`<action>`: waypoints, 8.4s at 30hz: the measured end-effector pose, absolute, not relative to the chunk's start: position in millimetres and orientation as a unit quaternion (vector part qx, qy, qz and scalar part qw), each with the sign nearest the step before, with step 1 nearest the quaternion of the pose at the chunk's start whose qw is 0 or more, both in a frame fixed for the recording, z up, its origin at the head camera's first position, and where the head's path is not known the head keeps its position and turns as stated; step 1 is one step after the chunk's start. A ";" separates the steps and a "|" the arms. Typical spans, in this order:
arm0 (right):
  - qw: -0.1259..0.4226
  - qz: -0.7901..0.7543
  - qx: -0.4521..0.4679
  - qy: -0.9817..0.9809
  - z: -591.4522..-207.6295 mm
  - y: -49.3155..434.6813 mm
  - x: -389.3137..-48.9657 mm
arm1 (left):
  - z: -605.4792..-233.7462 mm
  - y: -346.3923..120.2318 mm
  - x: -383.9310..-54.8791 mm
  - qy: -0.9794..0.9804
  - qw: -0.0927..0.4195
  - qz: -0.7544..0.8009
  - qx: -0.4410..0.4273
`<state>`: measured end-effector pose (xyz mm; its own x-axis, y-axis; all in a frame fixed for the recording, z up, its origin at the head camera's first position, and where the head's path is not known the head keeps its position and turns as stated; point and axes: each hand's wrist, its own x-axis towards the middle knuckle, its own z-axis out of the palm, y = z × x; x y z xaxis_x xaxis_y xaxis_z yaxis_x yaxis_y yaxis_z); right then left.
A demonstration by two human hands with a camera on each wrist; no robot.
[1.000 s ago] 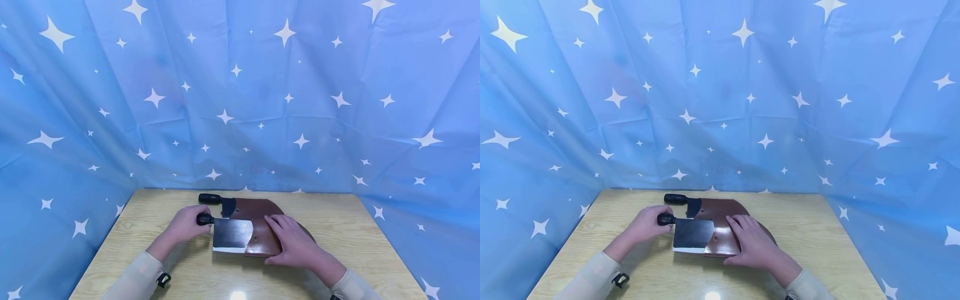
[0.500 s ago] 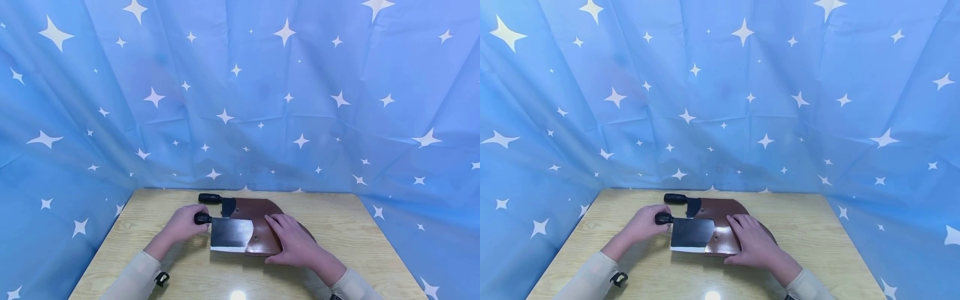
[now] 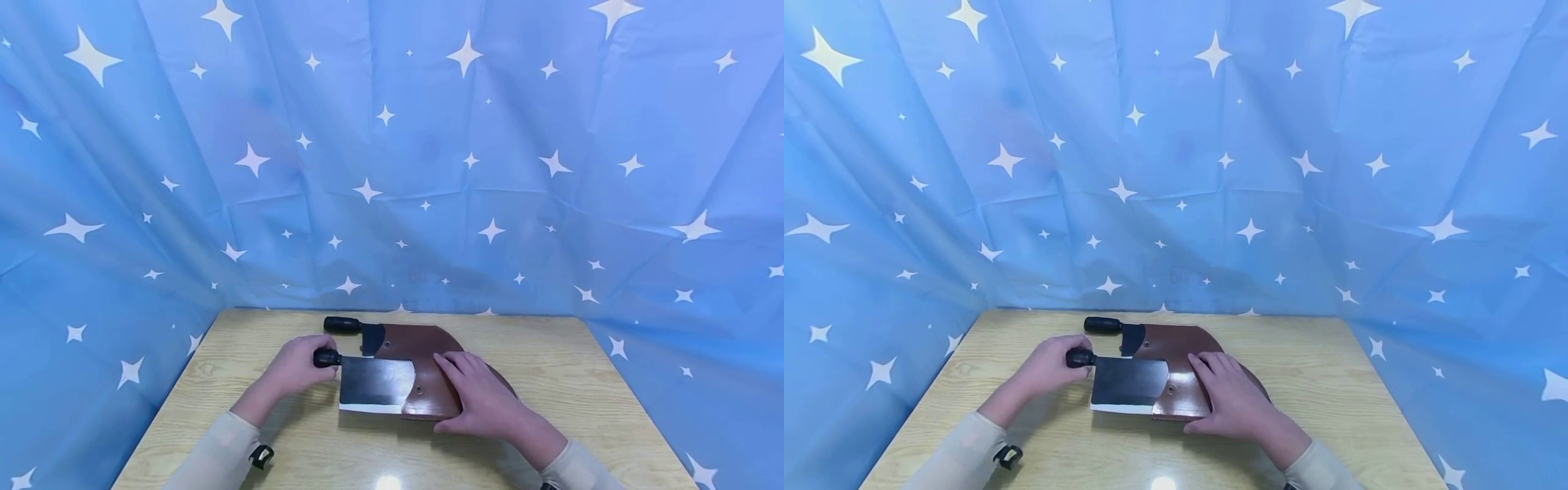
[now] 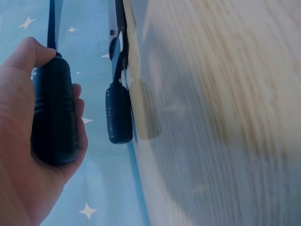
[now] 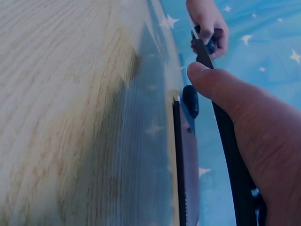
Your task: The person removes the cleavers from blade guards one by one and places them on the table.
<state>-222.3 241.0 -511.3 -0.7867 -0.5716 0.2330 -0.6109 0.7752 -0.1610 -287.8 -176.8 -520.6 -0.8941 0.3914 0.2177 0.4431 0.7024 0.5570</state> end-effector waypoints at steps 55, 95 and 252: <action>0.076 0.122 0.310 -0.940 -511.9 249.6 -221.5 | -523.1 -194.3 -291.0 -0.918 0.015 -0.328 -0.222; 0.078 0.126 0.304 -0.941 -515.6 258.8 -221.2 | -525.3 -202.8 -292.4 -0.917 0.011 -0.335 -0.218; -0.034 0.162 0.262 -0.951 -556.1 197.9 -361.2 | -566.7 -137.2 -417.7 -0.925 -0.028 -0.288 -0.245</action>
